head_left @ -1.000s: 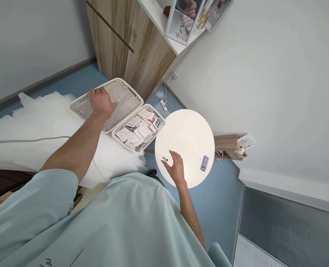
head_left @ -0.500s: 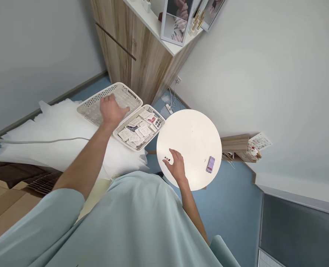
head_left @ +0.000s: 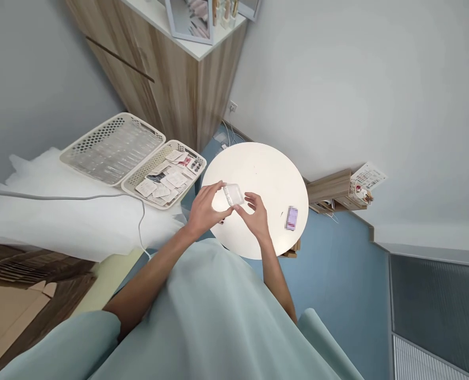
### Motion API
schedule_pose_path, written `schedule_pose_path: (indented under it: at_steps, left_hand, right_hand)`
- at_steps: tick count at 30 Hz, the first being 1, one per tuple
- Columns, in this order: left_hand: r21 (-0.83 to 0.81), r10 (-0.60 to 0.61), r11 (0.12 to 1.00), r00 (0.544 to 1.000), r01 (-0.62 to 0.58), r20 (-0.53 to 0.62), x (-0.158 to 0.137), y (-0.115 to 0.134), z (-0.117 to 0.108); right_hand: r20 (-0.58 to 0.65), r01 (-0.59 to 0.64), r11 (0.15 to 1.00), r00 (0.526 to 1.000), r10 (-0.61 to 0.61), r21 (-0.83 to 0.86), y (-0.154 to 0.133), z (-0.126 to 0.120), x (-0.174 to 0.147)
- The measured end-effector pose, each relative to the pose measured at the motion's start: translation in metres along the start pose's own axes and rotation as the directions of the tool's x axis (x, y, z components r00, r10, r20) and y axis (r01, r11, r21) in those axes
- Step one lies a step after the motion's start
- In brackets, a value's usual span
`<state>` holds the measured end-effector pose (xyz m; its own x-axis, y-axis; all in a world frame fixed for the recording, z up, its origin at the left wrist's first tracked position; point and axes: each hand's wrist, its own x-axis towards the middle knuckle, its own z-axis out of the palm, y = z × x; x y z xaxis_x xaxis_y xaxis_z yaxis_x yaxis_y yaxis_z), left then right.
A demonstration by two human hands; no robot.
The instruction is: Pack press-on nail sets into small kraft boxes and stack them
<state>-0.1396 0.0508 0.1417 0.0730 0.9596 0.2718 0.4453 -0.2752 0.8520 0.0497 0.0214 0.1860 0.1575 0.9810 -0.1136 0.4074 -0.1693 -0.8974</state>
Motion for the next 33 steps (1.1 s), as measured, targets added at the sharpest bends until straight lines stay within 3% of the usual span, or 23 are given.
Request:
schedule_pose_path:
  at_steps: [5,9,12,14,16,18,20,21,25,27,30,33]
  left_hand:
    - [0.051,0.146,0.987,0.986,-0.151,0.084,-0.017,0.02,0.036]
    - [0.046,0.156,0.985,0.974,-0.165,0.162,-0.027,0.034,0.056]
    - [-0.03,0.059,0.998,0.979,-0.054,0.193,-0.029,0.045,0.062]
    - [-0.138,-0.089,0.982,0.965,0.126,0.248,-0.025,0.049,0.062]
    - [-0.254,-0.251,0.895,0.884,0.367,0.393,-0.017,0.049,0.057]
    - [-0.304,-0.333,0.748,0.73,0.59,0.596,-0.009,0.047,0.052]
    - [-0.321,-0.298,0.623,0.596,0.713,0.746,-0.003,0.044,0.049]
    - [-0.331,-0.256,0.578,0.551,0.746,0.794,-0.002,0.044,0.049]
    - [-0.354,-0.092,0.502,0.456,0.789,0.885,-0.003,0.047,0.056]
    - [-0.359,-0.067,0.497,0.448,0.79,0.892,-0.005,0.048,0.06]
    - [-0.369,-0.082,0.512,0.471,0.776,0.878,-0.007,0.047,0.064]
    - [-0.393,-0.141,0.528,0.534,0.753,0.834,-0.011,0.045,0.064]
  right_hand:
    - [-0.009,-0.069,0.996,0.998,0.069,0.06,0.025,-0.027,-0.016]
    - [0.007,-0.135,0.982,0.991,0.136,0.132,0.049,-0.045,-0.027]
    - [0.069,-0.14,0.969,0.989,0.128,0.205,0.061,-0.064,-0.032]
    - [0.128,-0.092,0.968,0.99,0.064,0.232,0.066,-0.081,-0.035]
    - [0.188,-0.037,0.972,0.982,-0.008,0.233,0.07,-0.1,-0.038]
    - [0.259,-0.008,0.971,0.964,-0.056,0.238,0.071,-0.118,-0.041]
    - [0.348,-0.004,0.965,0.933,-0.091,0.263,0.069,-0.131,-0.043]
    - [0.392,-0.008,0.961,0.914,-0.105,0.276,0.067,-0.136,-0.044]
    - [0.495,-0.041,0.957,0.862,-0.111,0.286,0.05,-0.143,-0.044]
    - [0.538,-0.064,0.956,0.837,-0.104,0.286,0.042,-0.143,-0.043]
    - [0.58,-0.073,0.961,0.808,-0.1,0.268,0.037,-0.14,-0.042]
    - [0.519,-0.069,0.968,0.852,-0.069,0.242,0.045,-0.133,-0.04]
